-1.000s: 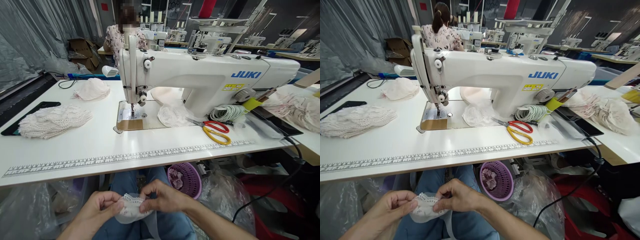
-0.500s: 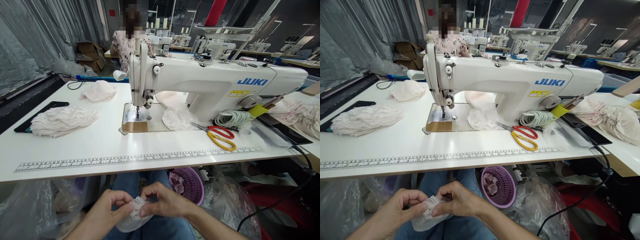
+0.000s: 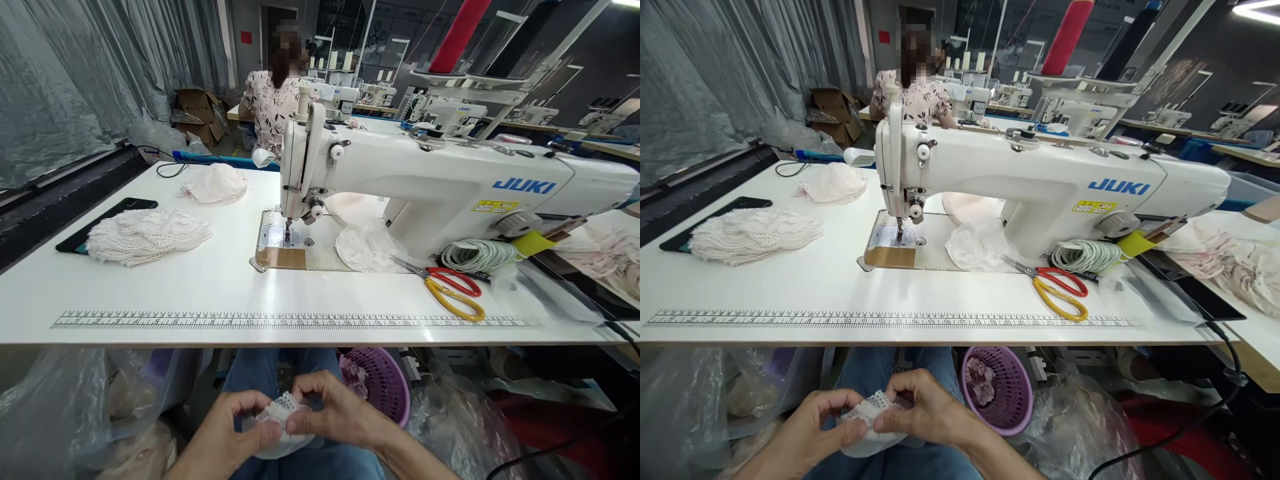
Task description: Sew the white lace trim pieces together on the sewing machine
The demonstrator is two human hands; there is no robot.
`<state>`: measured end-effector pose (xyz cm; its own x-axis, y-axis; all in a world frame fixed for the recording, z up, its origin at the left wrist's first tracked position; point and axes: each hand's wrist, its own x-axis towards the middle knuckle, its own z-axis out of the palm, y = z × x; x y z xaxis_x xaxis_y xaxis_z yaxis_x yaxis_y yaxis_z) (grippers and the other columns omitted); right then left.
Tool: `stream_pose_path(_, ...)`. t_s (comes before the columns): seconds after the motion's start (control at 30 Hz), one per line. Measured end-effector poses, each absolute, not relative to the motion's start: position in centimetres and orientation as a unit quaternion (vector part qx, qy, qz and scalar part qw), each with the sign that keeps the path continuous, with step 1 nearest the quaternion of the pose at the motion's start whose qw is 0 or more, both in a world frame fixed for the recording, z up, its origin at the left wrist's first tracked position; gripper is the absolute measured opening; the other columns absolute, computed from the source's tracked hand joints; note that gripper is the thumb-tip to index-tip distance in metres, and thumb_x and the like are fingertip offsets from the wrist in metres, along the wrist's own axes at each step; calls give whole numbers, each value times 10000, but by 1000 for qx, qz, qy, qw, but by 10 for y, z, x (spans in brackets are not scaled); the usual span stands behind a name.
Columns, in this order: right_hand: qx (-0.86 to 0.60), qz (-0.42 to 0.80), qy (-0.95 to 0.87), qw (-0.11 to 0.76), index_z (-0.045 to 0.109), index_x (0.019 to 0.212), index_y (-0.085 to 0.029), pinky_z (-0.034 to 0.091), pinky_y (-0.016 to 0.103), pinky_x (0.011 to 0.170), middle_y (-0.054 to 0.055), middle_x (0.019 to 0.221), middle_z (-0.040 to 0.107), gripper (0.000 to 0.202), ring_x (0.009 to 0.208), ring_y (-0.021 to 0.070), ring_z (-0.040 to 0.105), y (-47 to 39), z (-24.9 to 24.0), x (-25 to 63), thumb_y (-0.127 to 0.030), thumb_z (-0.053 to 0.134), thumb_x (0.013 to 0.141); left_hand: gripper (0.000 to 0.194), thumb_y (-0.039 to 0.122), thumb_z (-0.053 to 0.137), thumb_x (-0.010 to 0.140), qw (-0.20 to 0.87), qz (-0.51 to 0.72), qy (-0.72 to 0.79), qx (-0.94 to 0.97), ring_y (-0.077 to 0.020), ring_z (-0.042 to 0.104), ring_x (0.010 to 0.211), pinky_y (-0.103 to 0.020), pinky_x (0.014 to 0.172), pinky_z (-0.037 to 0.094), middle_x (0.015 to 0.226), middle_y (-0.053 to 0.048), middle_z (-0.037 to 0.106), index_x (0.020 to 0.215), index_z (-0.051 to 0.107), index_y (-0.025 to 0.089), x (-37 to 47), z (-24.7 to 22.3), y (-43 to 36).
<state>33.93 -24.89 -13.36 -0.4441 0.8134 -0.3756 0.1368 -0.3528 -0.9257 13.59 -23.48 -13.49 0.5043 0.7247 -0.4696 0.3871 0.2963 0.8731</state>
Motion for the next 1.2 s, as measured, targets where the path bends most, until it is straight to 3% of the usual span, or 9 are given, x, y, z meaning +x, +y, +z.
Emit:
stream_pose_path(0.2,-476,669,-505,267,506,639,-145,215,194,488,-66,560,352,431,567,69,303,-250,-135,338,-480,772,582,466,592,605,731,646,193,485,557,-152,450,645,-223,595,354,651,-8,532,680,711,140,139,-132,-237)
stream_pose_path(0.27,-463,680,-506,259,532,637,-135,216,192,480,-65,554,360,427,555,66,303,-248,-133,339,-481,775,580,434,568,626,731,652,206,478,551,-158,466,667,-222,606,360,679,-16,561,685,710,145,136,-131,-235)
stream_pose_path(0.47,-416,722,-497,240,628,672,-104,341,196,557,-27,603,514,408,575,75,418,-248,-128,345,-477,772,593,405,547,699,680,728,191,470,461,-157,505,665,-218,624,372,672,-31,647,717,702,144,127,-125,-231)
stream_pose_path(0.7,-372,764,-468,241,676,756,-95,403,204,615,2,677,578,415,596,75,471,-254,-136,353,-465,777,596,362,453,787,604,791,236,448,345,-144,499,635,-203,591,374,665,-19,628,557,587,155,138,-112,-237)
stream_pose_path(0.9,-351,765,-475,255,670,781,-93,411,206,648,5,703,572,423,626,81,484,-257,-138,358,-484,744,639,369,464,751,664,781,227,463,354,-113,418,580,-185,552,346,590,16,540,605,558,155,138,-119,-234)
stream_pose_path(1.2,-368,755,-466,276,663,754,-100,401,209,637,1,698,574,422,643,91,489,-258,-142,361,-488,757,615,348,446,730,707,788,206,470,339,-121,451,593,-201,570,383,617,9,551,636,543,162,134,-126,-231)
